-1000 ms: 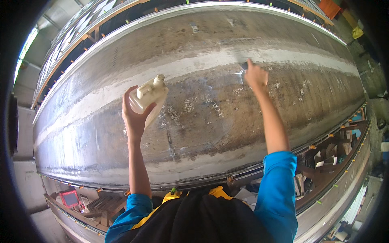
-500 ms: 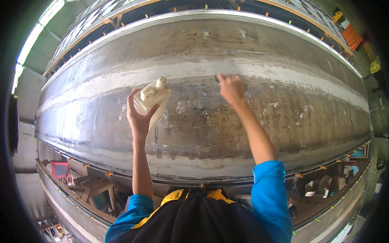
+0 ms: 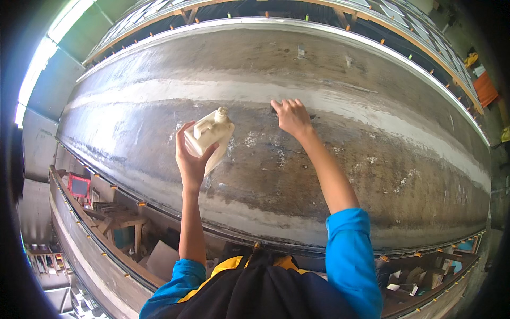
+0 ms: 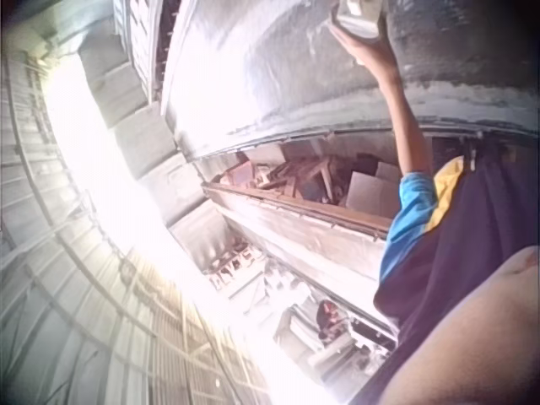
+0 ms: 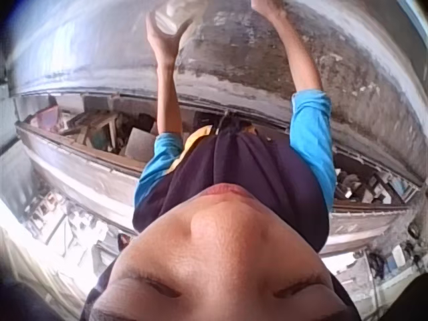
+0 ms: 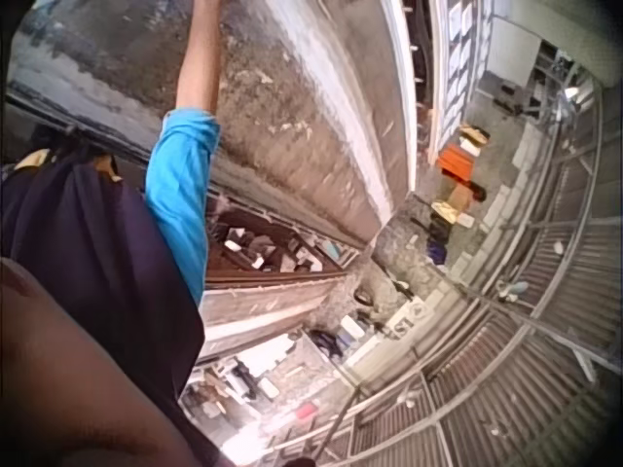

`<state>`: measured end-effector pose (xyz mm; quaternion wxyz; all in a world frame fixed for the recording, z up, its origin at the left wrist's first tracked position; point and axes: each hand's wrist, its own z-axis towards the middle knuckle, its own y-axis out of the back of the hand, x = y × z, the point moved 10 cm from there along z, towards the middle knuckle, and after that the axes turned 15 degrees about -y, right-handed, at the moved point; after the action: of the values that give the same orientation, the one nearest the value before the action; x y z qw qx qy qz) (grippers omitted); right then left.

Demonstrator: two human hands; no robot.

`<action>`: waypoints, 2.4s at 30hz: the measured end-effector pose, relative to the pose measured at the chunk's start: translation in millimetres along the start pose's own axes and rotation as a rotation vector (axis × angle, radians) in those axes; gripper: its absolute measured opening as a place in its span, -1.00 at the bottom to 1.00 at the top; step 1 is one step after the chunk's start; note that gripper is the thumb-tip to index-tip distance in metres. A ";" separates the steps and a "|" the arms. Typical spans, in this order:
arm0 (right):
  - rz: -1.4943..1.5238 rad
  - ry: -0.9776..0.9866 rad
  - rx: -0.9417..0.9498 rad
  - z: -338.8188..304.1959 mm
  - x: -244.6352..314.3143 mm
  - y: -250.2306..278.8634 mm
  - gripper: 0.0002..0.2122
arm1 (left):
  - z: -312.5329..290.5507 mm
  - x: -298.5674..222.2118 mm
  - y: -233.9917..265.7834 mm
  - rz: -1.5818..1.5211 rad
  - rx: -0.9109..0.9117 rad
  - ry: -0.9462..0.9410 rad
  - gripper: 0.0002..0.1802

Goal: The person pours liquid from a white plastic bottle onto a large curved surface and scrubs it with a dark rectangular block. The person repeatedly applies liquid and scrubs the surface in a rhythmic pattern, moving along the curve of the object.

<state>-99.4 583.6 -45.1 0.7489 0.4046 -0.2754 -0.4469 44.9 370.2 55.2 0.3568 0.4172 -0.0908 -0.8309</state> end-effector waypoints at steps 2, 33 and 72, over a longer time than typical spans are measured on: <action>-0.052 0.038 0.263 -28.0 28.6 -2.2 -0.76 | -9.4 7.6 9.1 0.025 -0.010 0.042 -0.25; 0.238 0.370 0.223 -80.9 245.7 43.1 -0.79 | -79.2 50.8 125.9 -0.257 -0.528 0.109 -0.19; 0.321 0.656 0.141 -219.0 69.5 138.0 -0.88 | -191.2 -103.4 45.8 -0.040 -0.720 0.145 -0.17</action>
<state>163.0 638.2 -38.1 0.8280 0.5288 -0.1106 -0.1502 254.6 434.1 19.2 0.4701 0.3243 0.2412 -0.7846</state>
